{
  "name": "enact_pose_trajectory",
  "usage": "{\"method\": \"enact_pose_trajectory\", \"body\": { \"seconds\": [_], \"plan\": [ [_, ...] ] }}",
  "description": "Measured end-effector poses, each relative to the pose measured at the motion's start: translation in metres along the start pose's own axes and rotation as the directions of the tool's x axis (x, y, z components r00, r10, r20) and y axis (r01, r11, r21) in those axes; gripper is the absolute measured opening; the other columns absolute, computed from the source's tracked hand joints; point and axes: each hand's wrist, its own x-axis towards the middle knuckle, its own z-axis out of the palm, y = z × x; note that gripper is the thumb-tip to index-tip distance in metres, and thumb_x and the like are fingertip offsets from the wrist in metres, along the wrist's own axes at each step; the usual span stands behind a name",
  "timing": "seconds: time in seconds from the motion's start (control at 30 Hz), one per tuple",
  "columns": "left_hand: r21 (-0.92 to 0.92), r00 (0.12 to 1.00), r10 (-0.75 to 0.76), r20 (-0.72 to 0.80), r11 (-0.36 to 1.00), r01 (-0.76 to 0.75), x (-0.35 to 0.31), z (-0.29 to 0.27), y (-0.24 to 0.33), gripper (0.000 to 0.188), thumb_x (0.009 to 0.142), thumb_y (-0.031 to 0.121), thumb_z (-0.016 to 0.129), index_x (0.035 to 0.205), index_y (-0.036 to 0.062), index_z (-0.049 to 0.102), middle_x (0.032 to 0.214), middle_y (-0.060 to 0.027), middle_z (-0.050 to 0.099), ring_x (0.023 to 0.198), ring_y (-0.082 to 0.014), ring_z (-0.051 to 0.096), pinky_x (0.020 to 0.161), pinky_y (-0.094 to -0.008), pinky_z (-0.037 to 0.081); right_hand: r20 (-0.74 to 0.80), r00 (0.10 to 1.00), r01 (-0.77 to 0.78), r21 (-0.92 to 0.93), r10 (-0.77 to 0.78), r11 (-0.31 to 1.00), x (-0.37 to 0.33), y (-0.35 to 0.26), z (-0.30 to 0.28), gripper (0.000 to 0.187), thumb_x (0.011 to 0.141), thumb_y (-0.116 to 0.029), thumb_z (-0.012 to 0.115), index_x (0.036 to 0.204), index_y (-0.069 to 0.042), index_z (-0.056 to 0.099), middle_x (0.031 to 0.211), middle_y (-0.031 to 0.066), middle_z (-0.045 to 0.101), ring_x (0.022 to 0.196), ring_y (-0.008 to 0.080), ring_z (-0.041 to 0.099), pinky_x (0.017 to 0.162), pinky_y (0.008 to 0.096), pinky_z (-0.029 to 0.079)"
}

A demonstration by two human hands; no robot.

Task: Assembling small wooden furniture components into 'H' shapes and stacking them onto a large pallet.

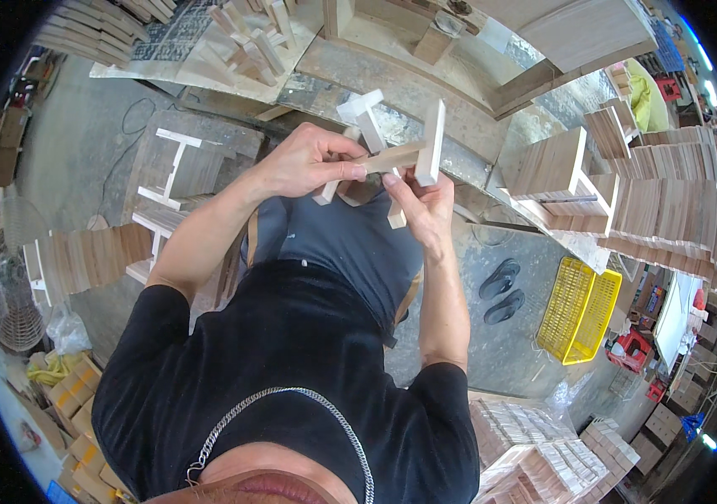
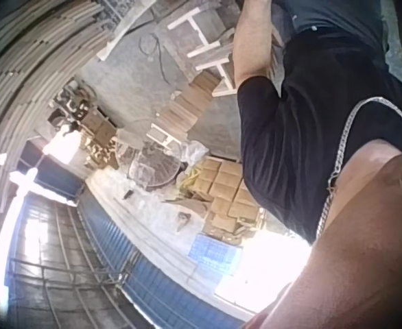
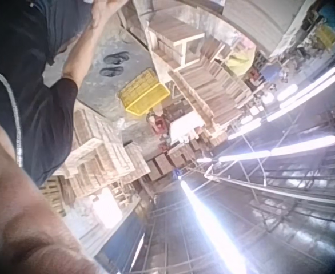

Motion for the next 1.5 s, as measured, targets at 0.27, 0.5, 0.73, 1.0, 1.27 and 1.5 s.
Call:
{"method": "enact_pose_trajectory", "body": {
  "seconds": [0.27,0.5,0.73,1.0,1.27,1.5],
  "plan": [
    [-0.166,0.993,0.115,0.008,0.98,-0.112,0.03,0.003,-0.015,0.027,0.099,0.025,0.072,0.106,-0.0006,0.076,0.088,-0.0059,0.077,0.076,-0.0108,0.07,0.07,-0.0274,0.055,-0.001,0.999,0.047,0.04,-0.047,0.998,0.006,0.007,-0.01,0.018,0.093,0.003,0.071,0.11,0.003,0.068,0.093,0.0028,0.069,0.08,0.0078,0.061,0.069,0.0223,0.045],
    [-0.33,0.98,-0.14,0.141,0.926,0.18,0.058,-0.02,-0.008,0.037,0.103,0.031,0.067,0.116,-0.0025,0.071,0.103,-0.0087,0.076,0.088,-0.015,0.072,0.079,-0.0284,0.058,-0.038,0.996,-0.071,0.174,0.079,0.982,0.048,0.008,-0.015,0.014,0.092,-0.01,0.068,0.098,0.002,0.07,0.081,0.007,0.07,0.065,0.0104,0.059,0.06,0.0241,0.044],
    [0.045,0.915,0.296,-0.274,0.954,-0.295,0.097,-0.034,-0.022,0.037,0.103,0.027,0.065,0.123,-0.0035,0.067,0.107,-0.0075,0.073,0.091,-0.0175,0.073,0.078,-0.0322,0.058,-0.244,0.958,-0.064,0.332,0.152,0.941,0.137,-0.019,-0.029,0.03,0.096,-0.02,0.053,0.1,0.007,0.065,0.079,0.0177,0.069,0.059,0.0186,0.059,0.055,0.0312,0.045],
    [0.405,0.796,0.424,-0.433,0.88,-0.249,0.192,-0.055,-0.021,0.027,0.101,0.024,0.065,0.105,-0.0029,0.068,0.079,-0.0146,0.071,0.073,-0.0261,0.074,0.068,-0.0388,0.055,-0.476,0.879,0.038,0.154,0.041,0.987,0.22,-0.013,-0.054,0.042,0.1,-0.029,0.043,0.096,0.005,0.066,0.076,0.0164,0.068,0.059,0.0238,0.061,0.059,0.0374,0.048],
    [0.504,0.723,0.528,-0.445,0.815,-0.286,0.218,-0.062,-0.021,0.027,0.1,0.025,0.062,0.102,-0.0024,0.064,0.092,-0.0285,0.069,0.089,-0.0488,0.066,0.076,-0.056,0.051,-0.575,0.692,0.072,-0.546,-0.436,0.835,0.169,-0.005,-0.058,0.053,0.109,-0.04,0.045,0.099,0.006,0.068,0.082,0.014,0.067,0.082,0.0224,0.064,0.08,0.0359,0.05],
    [0.542,0.706,0.549,-0.448,0.795,-0.274,0.228,-0.058,-0.024,0.031,0.1,0.028,0.062,0.097,-0.0032,0.064,0.091,-0.0283,0.069,0.087,-0.0494,0.066,0.076,-0.0558,0.051,-0.533,0.775,-0.14,-0.668,-0.339,0.731,-0.021,0.031,-0.078,0.03,0.106,-0.022,0.056,0.097,0.002,0.07,0.086,0.013,0.067,0.082,0.0196,0.063,0.079,0.0342,0.051]
  ]
}}
